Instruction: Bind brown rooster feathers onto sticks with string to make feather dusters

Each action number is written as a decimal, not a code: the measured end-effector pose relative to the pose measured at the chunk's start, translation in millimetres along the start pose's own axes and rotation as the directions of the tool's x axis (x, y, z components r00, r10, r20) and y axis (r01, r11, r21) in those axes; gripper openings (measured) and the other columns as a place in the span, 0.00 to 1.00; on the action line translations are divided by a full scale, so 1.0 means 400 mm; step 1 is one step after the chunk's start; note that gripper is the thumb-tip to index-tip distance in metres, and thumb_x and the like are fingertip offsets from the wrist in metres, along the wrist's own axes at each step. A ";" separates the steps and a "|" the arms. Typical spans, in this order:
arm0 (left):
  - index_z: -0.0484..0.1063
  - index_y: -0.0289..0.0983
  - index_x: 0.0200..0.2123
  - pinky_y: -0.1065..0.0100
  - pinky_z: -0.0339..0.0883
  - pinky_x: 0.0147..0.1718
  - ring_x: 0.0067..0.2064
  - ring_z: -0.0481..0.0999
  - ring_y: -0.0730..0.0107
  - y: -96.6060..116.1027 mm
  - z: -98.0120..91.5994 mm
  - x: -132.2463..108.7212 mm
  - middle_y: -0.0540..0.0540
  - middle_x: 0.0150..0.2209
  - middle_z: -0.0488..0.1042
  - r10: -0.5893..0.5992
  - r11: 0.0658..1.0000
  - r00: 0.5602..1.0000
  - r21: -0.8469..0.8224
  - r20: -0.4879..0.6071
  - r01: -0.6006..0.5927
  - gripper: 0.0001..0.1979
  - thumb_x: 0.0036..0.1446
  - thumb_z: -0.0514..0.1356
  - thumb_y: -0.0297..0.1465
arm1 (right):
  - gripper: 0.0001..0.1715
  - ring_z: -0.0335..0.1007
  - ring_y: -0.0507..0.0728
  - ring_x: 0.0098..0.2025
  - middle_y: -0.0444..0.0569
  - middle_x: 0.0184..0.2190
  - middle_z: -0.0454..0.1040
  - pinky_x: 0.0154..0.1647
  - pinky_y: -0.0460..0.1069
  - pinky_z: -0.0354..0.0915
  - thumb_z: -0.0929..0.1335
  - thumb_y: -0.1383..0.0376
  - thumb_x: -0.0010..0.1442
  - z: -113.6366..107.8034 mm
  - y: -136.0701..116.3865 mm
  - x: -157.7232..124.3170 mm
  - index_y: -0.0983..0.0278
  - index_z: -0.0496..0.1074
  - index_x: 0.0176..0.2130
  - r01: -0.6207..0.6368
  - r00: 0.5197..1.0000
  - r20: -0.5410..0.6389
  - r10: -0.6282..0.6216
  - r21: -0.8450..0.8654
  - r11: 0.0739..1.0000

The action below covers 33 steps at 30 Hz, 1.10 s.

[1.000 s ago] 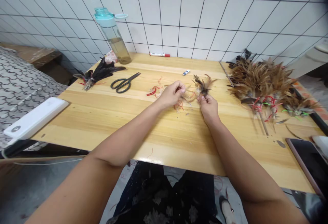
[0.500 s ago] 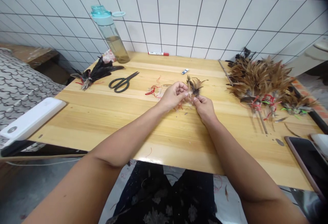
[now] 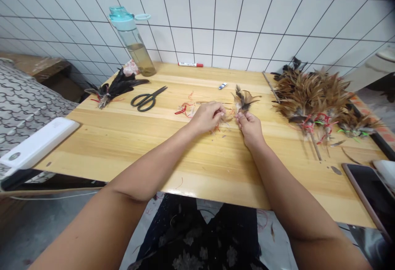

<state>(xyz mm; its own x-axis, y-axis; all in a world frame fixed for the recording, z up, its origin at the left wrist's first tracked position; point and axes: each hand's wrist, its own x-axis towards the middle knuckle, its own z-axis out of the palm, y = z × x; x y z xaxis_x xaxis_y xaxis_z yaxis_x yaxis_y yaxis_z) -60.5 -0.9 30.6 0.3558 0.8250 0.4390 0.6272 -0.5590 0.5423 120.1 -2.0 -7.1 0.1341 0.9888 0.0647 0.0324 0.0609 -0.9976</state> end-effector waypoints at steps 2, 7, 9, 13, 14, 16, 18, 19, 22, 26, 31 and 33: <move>0.70 0.36 0.29 0.68 0.63 0.37 0.34 0.70 0.69 -0.001 -0.002 0.001 0.48 0.29 0.72 0.047 0.998 0.999 0.035 -0.003 -0.046 0.06 0.56 0.56 0.22 | 0.20 0.52 0.49 0.22 0.40 0.19 0.62 0.25 0.47 0.52 0.70 0.49 0.49 0.002 0.005 -0.001 0.64 0.72 0.27 0.032 0.999 0.007 -0.032 -0.052 0.998; 0.70 0.36 0.31 0.66 0.63 0.38 0.35 0.70 0.66 -0.003 0.000 -0.002 0.45 0.31 0.71 0.126 0.984 0.992 0.124 0.011 -0.126 0.06 0.58 0.55 0.24 | 0.17 0.52 0.50 0.23 0.40 0.17 0.60 0.26 0.47 0.51 0.68 0.52 0.50 0.002 0.010 -0.001 0.63 0.69 0.23 0.060 0.998 0.033 -0.056 -0.144 0.988; 0.70 0.36 0.32 0.65 0.63 0.39 0.37 0.70 0.65 -0.001 0.000 -0.005 0.44 0.33 0.71 0.153 0.971 0.988 0.181 0.020 -0.154 0.06 0.59 0.54 0.24 | 0.17 0.51 0.50 0.22 0.39 0.17 0.59 0.25 0.47 0.50 0.68 0.53 0.50 0.001 0.009 -0.002 0.63 0.66 0.21 0.060 0.997 0.051 -0.052 -0.179 0.982; 0.70 0.36 0.34 0.63 0.62 0.40 0.39 0.70 0.62 0.011 0.002 -0.008 0.41 0.34 0.71 0.195 0.940 0.980 0.279 0.029 -0.195 0.08 0.62 0.51 0.26 | 0.19 0.51 0.50 0.23 0.39 0.17 0.58 0.27 0.48 0.51 0.68 0.51 0.49 -0.001 0.006 -0.003 0.62 0.64 0.20 0.065 0.994 0.105 -0.044 -0.206 0.977; 0.70 0.36 0.34 0.62 0.62 0.40 0.39 0.70 0.62 0.015 0.002 -0.009 0.41 0.35 0.71 0.203 0.935 0.979 0.291 0.030 -0.203 0.09 0.63 0.50 0.27 | 0.20 0.52 0.50 0.23 0.40 0.17 0.58 0.27 0.48 0.51 0.68 0.50 0.49 -0.001 0.005 -0.002 0.62 0.64 0.20 0.069 0.992 0.119 -0.045 -0.200 0.977; 0.70 0.36 0.34 0.61 0.62 0.41 0.40 0.70 0.61 0.021 0.004 -0.010 0.40 0.35 0.72 0.221 0.926 0.975 0.306 0.034 -0.221 0.11 0.64 0.49 0.28 | 0.20 0.53 0.51 0.24 0.41 0.18 0.60 0.28 0.48 0.53 0.68 0.49 0.48 0.001 0.005 -0.002 0.61 0.64 0.20 0.081 0.987 0.151 -0.053 -0.182 0.980; 0.69 0.36 0.33 0.61 0.62 0.41 0.40 0.70 0.61 0.024 0.006 -0.011 0.40 0.35 0.72 0.239 0.918 0.970 0.317 0.040 -0.239 0.11 0.64 0.48 0.28 | 0.20 0.54 0.51 0.25 0.41 0.18 0.61 0.29 0.48 0.54 0.69 0.49 0.47 0.003 0.003 -0.002 0.61 0.64 0.20 0.090 0.981 0.182 -0.061 -0.159 0.983; 0.69 0.36 0.33 0.61 0.61 0.40 0.40 0.69 0.61 0.024 0.008 -0.011 0.40 0.35 0.72 0.247 0.913 0.968 0.325 0.041 -0.247 0.11 0.64 0.48 0.27 | 0.20 0.54 0.51 0.25 0.41 0.19 0.61 0.29 0.48 0.54 0.69 0.50 0.47 0.004 0.002 -0.002 0.61 0.64 0.20 0.093 0.979 0.195 -0.063 -0.148 0.985; 0.69 0.36 0.32 0.62 0.61 0.39 0.38 0.69 0.62 0.024 0.010 -0.011 0.40 0.35 0.72 0.264 0.897 0.964 0.359 0.032 -0.258 0.11 0.64 0.49 0.27 | 0.19 0.55 0.51 0.26 0.41 0.19 0.63 0.30 0.47 0.56 0.70 0.50 0.46 0.005 -0.003 -0.004 0.62 0.66 0.21 0.093 0.969 0.239 -0.061 -0.124 0.988; 0.68 0.36 0.31 0.62 0.60 0.38 0.38 0.69 0.62 0.026 0.013 -0.011 0.40 0.34 0.71 0.274 0.889 0.961 0.374 0.024 -0.263 0.12 0.65 0.49 0.28 | 0.18 0.56 0.51 0.26 0.41 0.20 0.65 0.30 0.47 0.57 0.71 0.52 0.46 0.001 -0.010 -0.008 0.62 0.67 0.22 0.085 0.959 0.279 -0.049 -0.118 0.989; 0.68 0.36 0.31 0.63 0.60 0.39 0.38 0.69 0.63 0.032 0.016 -0.012 0.41 0.33 0.71 0.291 0.891 0.957 0.370 -0.020 -0.263 0.13 0.66 0.47 0.28 | 0.18 0.57 0.51 0.27 0.41 0.21 0.65 0.31 0.47 0.59 0.72 0.52 0.46 -0.001 -0.001 -0.003 0.63 0.67 0.22 0.082 0.955 0.293 -0.048 -0.106 0.991; 0.68 0.36 0.31 0.63 0.61 0.39 0.38 0.69 0.63 0.033 0.017 -0.013 0.42 0.33 0.71 0.307 0.890 0.951 0.361 -0.025 -0.277 0.12 0.66 0.48 0.29 | 0.18 0.60 0.52 0.29 0.42 0.23 0.67 0.33 0.48 0.60 0.72 0.52 0.45 0.000 0.006 0.001 0.63 0.68 0.25 0.079 0.951 0.304 -0.051 -0.080 0.994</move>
<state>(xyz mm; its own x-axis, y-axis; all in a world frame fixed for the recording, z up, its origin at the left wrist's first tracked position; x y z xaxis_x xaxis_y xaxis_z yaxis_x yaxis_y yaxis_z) -49.5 -11.9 30.7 0.5133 0.6115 0.6021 0.7098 -0.6969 0.1026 120.2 -1.6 -9.5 -0.1754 0.9788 0.1053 0.1215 0.1277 -0.9843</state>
